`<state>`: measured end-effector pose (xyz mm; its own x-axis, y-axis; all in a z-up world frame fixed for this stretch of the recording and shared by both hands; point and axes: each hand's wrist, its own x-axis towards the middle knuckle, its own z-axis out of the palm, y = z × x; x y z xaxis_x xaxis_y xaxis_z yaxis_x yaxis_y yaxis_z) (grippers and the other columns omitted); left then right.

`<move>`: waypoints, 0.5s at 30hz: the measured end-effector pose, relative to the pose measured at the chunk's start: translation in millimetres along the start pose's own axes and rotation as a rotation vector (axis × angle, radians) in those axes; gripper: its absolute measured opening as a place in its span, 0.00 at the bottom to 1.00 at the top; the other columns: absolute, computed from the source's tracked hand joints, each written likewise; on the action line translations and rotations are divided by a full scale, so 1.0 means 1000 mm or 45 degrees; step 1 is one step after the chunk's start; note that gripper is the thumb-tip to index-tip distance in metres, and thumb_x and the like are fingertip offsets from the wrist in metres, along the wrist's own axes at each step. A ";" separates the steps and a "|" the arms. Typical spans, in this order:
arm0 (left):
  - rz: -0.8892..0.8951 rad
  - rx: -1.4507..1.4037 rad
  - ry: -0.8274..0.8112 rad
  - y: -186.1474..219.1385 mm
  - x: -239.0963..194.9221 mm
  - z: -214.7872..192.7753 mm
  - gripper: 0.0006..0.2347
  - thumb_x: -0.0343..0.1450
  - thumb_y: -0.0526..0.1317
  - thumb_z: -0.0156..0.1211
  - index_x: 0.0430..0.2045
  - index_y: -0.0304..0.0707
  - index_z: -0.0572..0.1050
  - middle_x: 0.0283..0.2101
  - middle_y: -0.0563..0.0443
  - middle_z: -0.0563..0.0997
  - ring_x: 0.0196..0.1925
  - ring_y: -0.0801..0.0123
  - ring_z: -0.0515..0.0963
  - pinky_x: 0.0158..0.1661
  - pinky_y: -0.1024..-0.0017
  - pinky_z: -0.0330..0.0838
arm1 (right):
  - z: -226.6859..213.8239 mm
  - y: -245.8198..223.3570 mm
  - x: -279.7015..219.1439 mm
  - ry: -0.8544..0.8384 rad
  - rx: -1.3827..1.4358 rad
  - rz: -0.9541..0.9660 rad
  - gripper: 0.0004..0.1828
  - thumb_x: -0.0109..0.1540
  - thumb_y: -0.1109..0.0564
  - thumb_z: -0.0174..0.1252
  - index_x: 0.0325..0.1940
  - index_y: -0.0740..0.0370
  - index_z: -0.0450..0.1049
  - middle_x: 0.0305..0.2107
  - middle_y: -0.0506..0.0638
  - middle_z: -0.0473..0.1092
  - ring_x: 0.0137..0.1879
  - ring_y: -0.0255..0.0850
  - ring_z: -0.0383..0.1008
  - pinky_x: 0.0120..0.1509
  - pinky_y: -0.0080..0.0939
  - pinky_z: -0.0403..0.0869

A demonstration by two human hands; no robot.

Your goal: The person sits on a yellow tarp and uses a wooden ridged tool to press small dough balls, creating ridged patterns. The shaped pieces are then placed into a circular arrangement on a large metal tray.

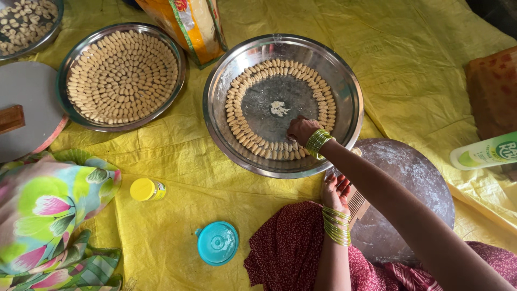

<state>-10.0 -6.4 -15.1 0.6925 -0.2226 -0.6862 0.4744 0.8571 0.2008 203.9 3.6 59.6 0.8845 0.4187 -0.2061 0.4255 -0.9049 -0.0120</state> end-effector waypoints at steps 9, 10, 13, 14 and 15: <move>0.060 -0.024 -0.004 -0.006 0.009 -0.011 0.12 0.72 0.39 0.56 0.50 0.42 0.73 0.43 0.49 0.82 0.41 0.66 0.81 0.41 0.69 0.77 | -0.023 0.003 -0.030 0.332 0.334 0.061 0.13 0.62 0.51 0.62 0.49 0.52 0.79 0.43 0.47 0.77 0.50 0.47 0.77 0.48 0.50 0.79; 0.079 -0.039 -0.021 -0.006 0.012 -0.014 0.12 0.72 0.39 0.56 0.49 0.42 0.72 0.43 0.49 0.82 0.41 0.65 0.81 0.41 0.68 0.77 | -0.027 0.009 -0.042 0.368 0.371 0.079 0.11 0.64 0.51 0.60 0.49 0.52 0.80 0.45 0.46 0.77 0.49 0.44 0.78 0.48 0.47 0.80; 0.070 -0.035 -0.023 -0.007 0.017 -0.020 0.12 0.72 0.39 0.57 0.49 0.43 0.73 0.41 0.50 0.82 0.40 0.66 0.82 0.40 0.69 0.78 | -0.032 0.041 -0.107 0.797 0.318 -0.027 0.10 0.62 0.53 0.61 0.47 0.53 0.81 0.45 0.48 0.77 0.47 0.45 0.79 0.47 0.46 0.80; 0.080 -0.057 -0.051 -0.008 0.017 -0.020 0.11 0.72 0.39 0.57 0.48 0.43 0.73 0.41 0.50 0.83 0.39 0.66 0.82 0.39 0.69 0.78 | -0.030 0.055 -0.134 0.792 0.261 0.043 0.10 0.63 0.53 0.61 0.47 0.55 0.81 0.46 0.48 0.77 0.46 0.44 0.79 0.42 0.44 0.80; 0.091 -0.080 -0.080 -0.007 0.017 -0.021 0.10 0.73 0.39 0.58 0.47 0.42 0.73 0.40 0.50 0.83 0.39 0.65 0.83 0.39 0.68 0.79 | -0.027 0.070 -0.161 0.786 0.205 0.114 0.10 0.65 0.54 0.61 0.47 0.57 0.80 0.47 0.49 0.77 0.45 0.43 0.80 0.37 0.42 0.80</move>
<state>-12.4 -6.5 -42.6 0.7568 -0.1868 -0.6263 0.3892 0.8987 0.2022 96.1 -125.0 118.0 0.8831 0.2646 0.3875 0.3531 -0.9186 -0.1773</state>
